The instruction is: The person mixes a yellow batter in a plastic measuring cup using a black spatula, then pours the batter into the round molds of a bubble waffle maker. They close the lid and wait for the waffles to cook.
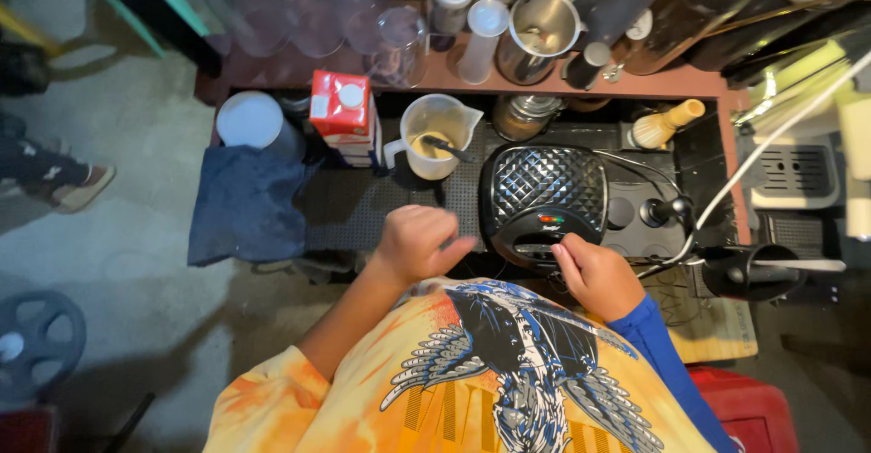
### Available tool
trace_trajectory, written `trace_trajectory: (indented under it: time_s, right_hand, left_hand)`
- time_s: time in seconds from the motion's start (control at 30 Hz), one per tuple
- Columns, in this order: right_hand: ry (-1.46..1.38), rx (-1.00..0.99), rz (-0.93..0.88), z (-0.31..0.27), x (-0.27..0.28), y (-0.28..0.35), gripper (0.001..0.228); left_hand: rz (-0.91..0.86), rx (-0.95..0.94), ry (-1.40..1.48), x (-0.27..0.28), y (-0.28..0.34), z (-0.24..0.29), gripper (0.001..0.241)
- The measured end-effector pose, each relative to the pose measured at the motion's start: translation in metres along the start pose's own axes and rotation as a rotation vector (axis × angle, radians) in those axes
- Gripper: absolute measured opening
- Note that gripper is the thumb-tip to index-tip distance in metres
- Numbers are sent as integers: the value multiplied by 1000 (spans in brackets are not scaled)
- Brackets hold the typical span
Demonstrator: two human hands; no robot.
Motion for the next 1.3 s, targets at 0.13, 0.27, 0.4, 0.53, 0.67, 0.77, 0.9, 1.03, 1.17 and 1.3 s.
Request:
trace_trajectory:
  time_s: [0.13,0.27,0.4,0.53,0.67,0.77,0.9,1.03,1.17,1.3]
  right_hand:
    - [-84,153,384,-4,32,17,15]
    - [-235,214,748,2,67,35,17]
    - [23,-83,609,21,66,40,15]
    - [78,-91,585,19,63,57,19]
    - [79,-44,604,17,65,65,21]
    - [114,-178,438,29,59,70,22]
    - [170,-310,246,43,49,76,24]
    - [61,-109,574,33,67,82,14]
    - [31,-79,641,36,71,86,13]
    - [54,-128,589,47,71,84,13]
  left_hand:
    - [-384,363,-474,-36,15,-22,69]
    - [-486,381,-479,-46,15,-27,74]
    - [-232,189,-7,-42,-5,-6,54]
    - [91,-325,258,-20,-24,27,42]
    - [35,-366,249,-33,-40,40,43]
    - [-265,-63,-48,-74,-46,31,50]
    - [-481,140,-276,-107,-42,13,61]
    - [-224,-116,29,-105,-50,22,47]
    - [-80,-291,238,-105,-45,24,40]
    - [-86,-205,204,-121,-38,17,42]
Point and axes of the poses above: each hand's wrist, its own y-axis away from the middle knuckle, its own x-axis out of the back of the hand, z = x × y, the point moved 6 cm from there along -y, towards the middle knuckle, and after that the axes turned 15 degrees about z, right-handed, at the moved point
